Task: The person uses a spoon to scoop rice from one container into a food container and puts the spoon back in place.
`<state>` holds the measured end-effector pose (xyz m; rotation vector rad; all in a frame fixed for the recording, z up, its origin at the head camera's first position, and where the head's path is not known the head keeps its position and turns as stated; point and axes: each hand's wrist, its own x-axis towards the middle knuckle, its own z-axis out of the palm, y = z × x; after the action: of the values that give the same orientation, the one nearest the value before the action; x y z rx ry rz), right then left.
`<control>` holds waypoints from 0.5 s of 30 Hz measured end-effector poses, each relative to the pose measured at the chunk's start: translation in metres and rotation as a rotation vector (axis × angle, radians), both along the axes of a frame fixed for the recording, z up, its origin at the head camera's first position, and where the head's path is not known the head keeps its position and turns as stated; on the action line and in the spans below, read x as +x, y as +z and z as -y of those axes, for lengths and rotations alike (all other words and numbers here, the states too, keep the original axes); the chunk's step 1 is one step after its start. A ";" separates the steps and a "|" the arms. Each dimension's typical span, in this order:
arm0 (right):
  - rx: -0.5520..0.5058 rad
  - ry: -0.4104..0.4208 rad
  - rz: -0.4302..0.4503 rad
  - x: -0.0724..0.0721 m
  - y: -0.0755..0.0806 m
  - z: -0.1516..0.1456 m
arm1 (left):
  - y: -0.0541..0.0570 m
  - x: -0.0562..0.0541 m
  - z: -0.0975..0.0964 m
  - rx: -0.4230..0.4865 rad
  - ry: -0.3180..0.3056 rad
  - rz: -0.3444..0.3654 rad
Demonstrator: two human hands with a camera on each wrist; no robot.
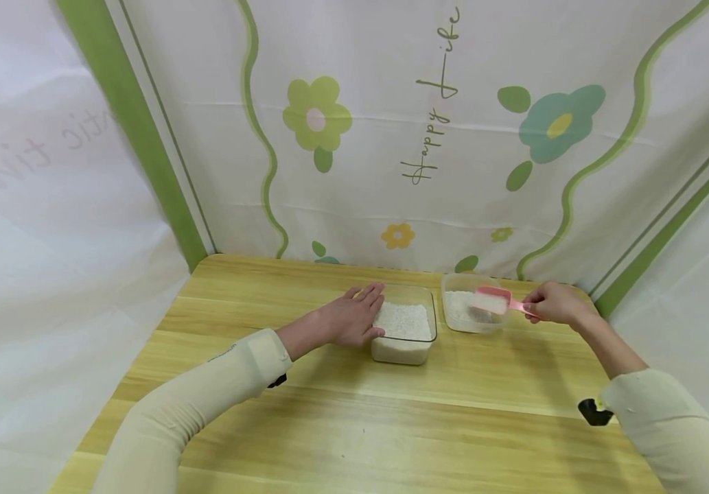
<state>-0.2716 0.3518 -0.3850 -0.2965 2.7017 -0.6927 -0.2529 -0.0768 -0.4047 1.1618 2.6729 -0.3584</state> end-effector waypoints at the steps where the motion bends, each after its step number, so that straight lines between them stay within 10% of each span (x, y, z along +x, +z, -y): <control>1: 0.003 0.001 -0.003 0.000 0.001 0.001 | 0.000 0.000 0.000 0.000 0.000 0.000; 15: 0.117 0.027 -0.145 0.002 0.009 0.015 | 0.002 0.001 0.000 0.005 -0.009 -0.007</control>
<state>-0.2697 0.3367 -0.3762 -0.3658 2.8558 -0.5211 -0.2515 -0.0768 -0.4026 1.1763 2.6765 -0.3582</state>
